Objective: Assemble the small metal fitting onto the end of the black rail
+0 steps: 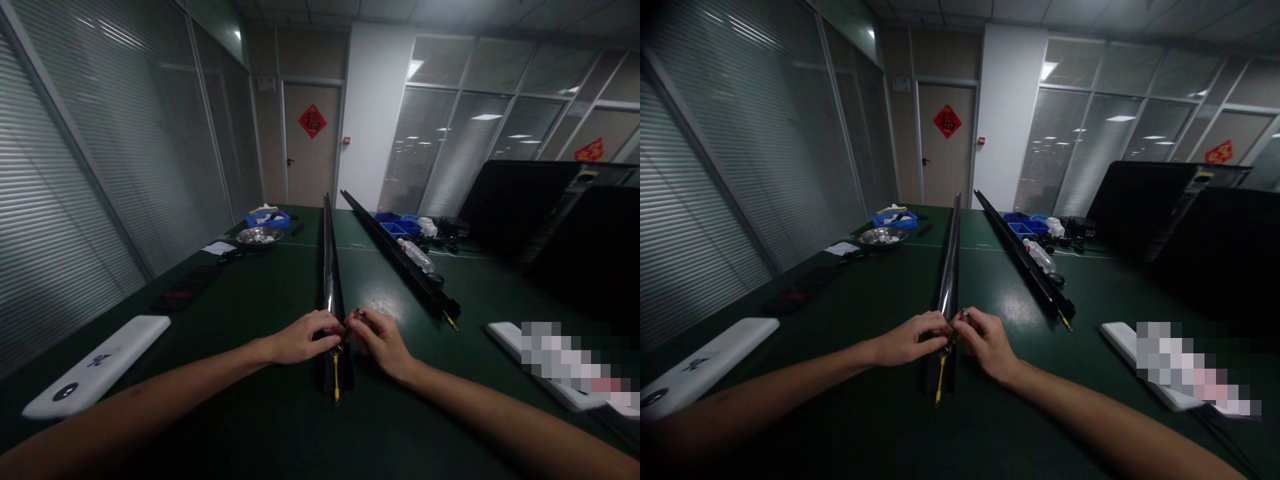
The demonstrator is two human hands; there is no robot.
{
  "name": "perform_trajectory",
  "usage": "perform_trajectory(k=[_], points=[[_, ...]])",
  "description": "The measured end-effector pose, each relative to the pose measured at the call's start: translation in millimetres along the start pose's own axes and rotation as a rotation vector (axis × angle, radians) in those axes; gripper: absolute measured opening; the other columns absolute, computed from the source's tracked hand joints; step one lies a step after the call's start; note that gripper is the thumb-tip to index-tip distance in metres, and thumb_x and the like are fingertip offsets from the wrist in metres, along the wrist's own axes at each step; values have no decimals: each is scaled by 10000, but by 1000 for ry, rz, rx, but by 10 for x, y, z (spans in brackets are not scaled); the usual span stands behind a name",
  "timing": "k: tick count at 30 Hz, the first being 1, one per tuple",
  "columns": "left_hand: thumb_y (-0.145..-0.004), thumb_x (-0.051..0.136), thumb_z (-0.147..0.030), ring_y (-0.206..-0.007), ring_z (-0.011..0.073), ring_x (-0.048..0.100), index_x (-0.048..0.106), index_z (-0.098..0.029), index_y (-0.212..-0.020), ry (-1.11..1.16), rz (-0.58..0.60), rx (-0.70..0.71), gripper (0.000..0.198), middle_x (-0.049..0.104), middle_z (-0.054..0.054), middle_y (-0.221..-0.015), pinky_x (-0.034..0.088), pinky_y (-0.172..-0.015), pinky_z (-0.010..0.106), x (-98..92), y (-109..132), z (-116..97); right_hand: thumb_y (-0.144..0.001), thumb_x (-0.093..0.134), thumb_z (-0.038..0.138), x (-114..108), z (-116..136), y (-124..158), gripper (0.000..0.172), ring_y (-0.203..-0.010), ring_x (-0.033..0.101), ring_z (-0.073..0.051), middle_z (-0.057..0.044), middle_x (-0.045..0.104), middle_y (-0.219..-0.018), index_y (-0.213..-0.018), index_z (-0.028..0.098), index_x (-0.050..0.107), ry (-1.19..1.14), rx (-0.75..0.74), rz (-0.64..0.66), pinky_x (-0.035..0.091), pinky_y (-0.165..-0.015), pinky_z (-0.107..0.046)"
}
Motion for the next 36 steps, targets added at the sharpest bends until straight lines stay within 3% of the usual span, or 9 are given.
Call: perform_trajectory(k=[4,12,19,25,31,36], points=[[-1087,486,-408,-1035,229,626,695,-184,-1097,13,-24,-24,307,657,68,-1073,479,-954,337,-16,5,2,-1024,599,524,-1,-13,-8,359,-488,506,-99,41,549,-651,-913,184,633,19,12,-10,386,-462,-217],[-1102,424,-256,-1035,204,621,693,-192,-1127,12,-241,-58,278,656,61,-1065,475,-964,328,-156,45,39,-1032,583,527,-14,43,-17,388,-487,508,-95,47,538,-636,-900,167,640,92,3,-44,392,-470,-214],[-1012,478,-103,-1017,205,610,677,-204,-1112,-95,-158,-4,245,691,38,-1051,432,-934,341,-109,47,-50,-1054,567,482,-18,19,-1,354,-479,492,-93,55,518,-604,-898,172,640,91,10,-38,383,-479,-214],[-1011,489,-117,-966,196,610,676,-188,-1053,-150,-139,52,205,682,38,-988,401,-916,344,-91,57,-136,-1043,603,450,26,-32,-12,313,-474,496,-81,48,539,-625,-945,163,679,30,46,2,387,-465,-195],[-1005,543,-183,-945,204,606,663,-172,-984,-167,-117,58,122,662,41,-932,400,-908,347,-63,53,-111,-1049,600,409,95,40,-28,282,-500,552,-64,-6,604,-825,-1047,169,749,-15,1,101,433,-462,-184],[-1014,532,-196,-945,208,596,661,-175,-972,-143,-93,48,137,667,39,-927,402,-911,348,-68,38,-108,-1045,610,395,110,37,-44,277,-495,560,-59,-15,605,-850,-1019,173,774,-55,-9,133,440,-450,-177]])
Point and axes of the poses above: each hand's wrist, its own y-axis away from the middle knuckle, its own x-axis out of the palm, z = x × y, the point moved 8 cm from there along -y, towards the middle knuckle
